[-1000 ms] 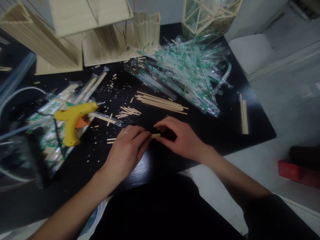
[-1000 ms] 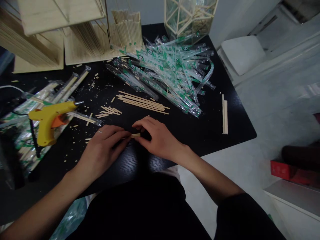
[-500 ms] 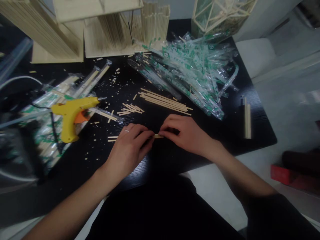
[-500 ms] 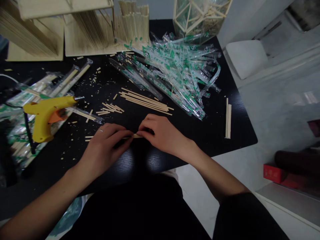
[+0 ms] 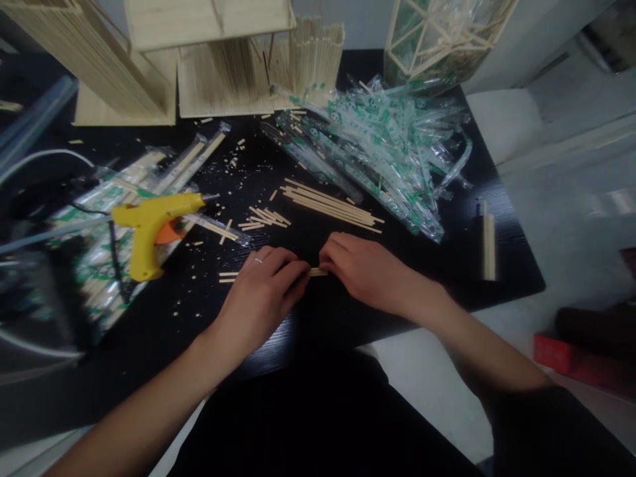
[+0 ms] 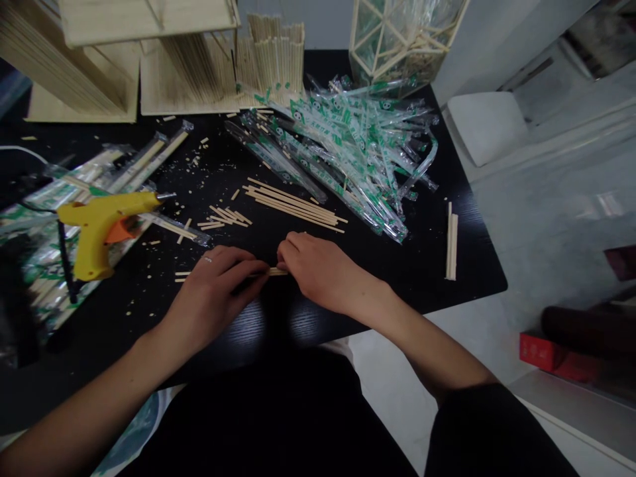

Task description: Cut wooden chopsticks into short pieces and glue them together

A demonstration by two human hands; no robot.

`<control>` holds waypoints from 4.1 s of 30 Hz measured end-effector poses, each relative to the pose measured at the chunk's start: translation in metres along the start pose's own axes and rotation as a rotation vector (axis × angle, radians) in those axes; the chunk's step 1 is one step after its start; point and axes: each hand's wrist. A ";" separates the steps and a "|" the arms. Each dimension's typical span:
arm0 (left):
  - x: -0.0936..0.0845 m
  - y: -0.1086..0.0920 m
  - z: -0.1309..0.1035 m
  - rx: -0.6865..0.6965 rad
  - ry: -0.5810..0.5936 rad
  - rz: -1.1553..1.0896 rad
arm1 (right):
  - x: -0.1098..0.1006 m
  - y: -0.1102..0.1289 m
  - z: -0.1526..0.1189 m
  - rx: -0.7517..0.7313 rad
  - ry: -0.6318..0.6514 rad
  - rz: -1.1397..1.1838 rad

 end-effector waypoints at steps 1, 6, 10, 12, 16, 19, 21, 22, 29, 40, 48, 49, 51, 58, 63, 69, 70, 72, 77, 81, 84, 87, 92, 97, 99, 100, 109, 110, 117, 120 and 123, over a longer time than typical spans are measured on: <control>0.000 0.000 0.000 0.000 -0.004 -0.002 | -0.002 -0.001 -0.001 0.015 -0.012 0.012; 0.001 0.001 0.000 -0.005 0.013 -0.011 | -0.020 -0.014 -0.018 0.184 -0.265 0.127; 0.002 0.002 -0.001 -0.009 0.017 -0.020 | -0.036 -0.031 -0.038 0.290 -0.509 0.083; 0.002 0.002 -0.001 -0.012 0.014 -0.023 | -0.041 -0.038 -0.047 0.359 -0.589 0.059; 0.002 0.002 -0.002 -0.014 0.010 -0.031 | -0.046 -0.041 -0.057 0.416 -0.756 0.051; 0.003 0.004 -0.002 -0.008 0.007 -0.035 | -0.046 -0.039 -0.058 0.402 -0.752 0.045; 0.004 0.004 -0.002 0.000 -0.003 -0.031 | -0.044 -0.039 -0.057 0.394 -0.706 0.066; 0.004 0.004 -0.002 0.003 -0.008 -0.028 | -0.043 -0.039 -0.055 0.386 -0.691 0.080; 0.004 0.003 -0.002 -0.007 -0.012 -0.028 | -0.035 -0.043 -0.049 0.297 -0.683 0.011; 0.008 0.006 -0.003 -0.008 -0.021 -0.027 | -0.033 -0.038 -0.055 0.207 -0.720 0.058; 0.005 0.003 -0.001 -0.010 -0.023 -0.009 | -0.030 -0.033 -0.049 0.173 -0.591 0.016; 0.005 0.003 -0.001 -0.010 -0.018 -0.008 | -0.029 -0.032 -0.048 0.166 -0.574 0.012; 0.005 0.004 -0.002 -0.009 -0.018 -0.008 | -0.026 -0.031 -0.047 0.141 -0.578 0.017; 0.007 0.005 -0.002 -0.009 -0.024 -0.027 | -0.022 -0.029 -0.042 0.118 -0.688 0.011; 0.007 0.005 -0.002 -0.024 -0.015 -0.029 | -0.012 -0.019 -0.036 0.094 -0.588 0.079; 0.009 0.006 -0.003 -0.017 -0.030 -0.020 | 0.006 -0.006 -0.026 -0.049 -0.394 0.225; 0.009 0.006 -0.003 -0.017 -0.025 -0.017 | 0.009 -0.005 -0.024 -0.057 -0.349 0.243; 0.008 0.005 -0.003 -0.023 -0.014 -0.015 | 0.016 -0.003 -0.021 -0.065 -0.291 0.256; 0.007 0.004 -0.002 -0.034 -0.007 -0.036 | 0.029 0.001 -0.017 -0.035 -0.289 0.290; 0.008 0.006 -0.002 -0.023 -0.010 -0.044 | 0.029 0.005 -0.015 -0.029 -0.276 0.282; 0.008 0.008 -0.001 -0.011 0.000 -0.043 | 0.027 0.007 -0.013 -0.049 -0.266 0.240; 0.007 0.007 0.000 -0.005 0.015 -0.040 | 0.025 0.009 -0.011 -0.066 -0.272 0.215; 0.005 0.005 0.002 -0.003 0.014 -0.020 | 0.026 0.008 -0.010 -0.046 -0.267 0.206; 0.008 0.004 0.001 -0.010 0.005 0.028 | 0.029 0.008 -0.010 -0.005 -0.280 0.212; 0.008 0.005 0.000 -0.013 0.004 0.046 | 0.030 0.009 -0.010 -0.018 -0.288 0.202; 0.006 0.005 -0.001 -0.015 0.002 0.056 | 0.030 0.008 -0.011 -0.025 -0.293 0.195; -0.029 0.023 -0.008 -0.073 0.064 0.086 | 0.006 -0.032 -0.044 0.114 -0.375 0.108; -0.033 0.027 -0.006 -0.078 0.073 0.094 | 0.002 -0.036 -0.048 0.135 -0.411 0.094; -0.044 0.049 0.033 -0.028 0.013 0.246 | -0.017 -0.022 -0.051 0.256 -0.702 0.197; -0.038 0.052 0.049 -0.040 0.068 0.302 | -0.015 -0.016 -0.049 0.254 -0.708 0.308; -0.032 0.053 0.056 -0.053 0.121 0.328 | -0.012 -0.016 -0.052 0.264 -0.712 0.460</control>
Point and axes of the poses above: each hand's wrist, its own z-axis towards the middle knuckle, its own x-axis out of the palm, y = z × x, and after that the axes turned 3 degrees about x, right-handed
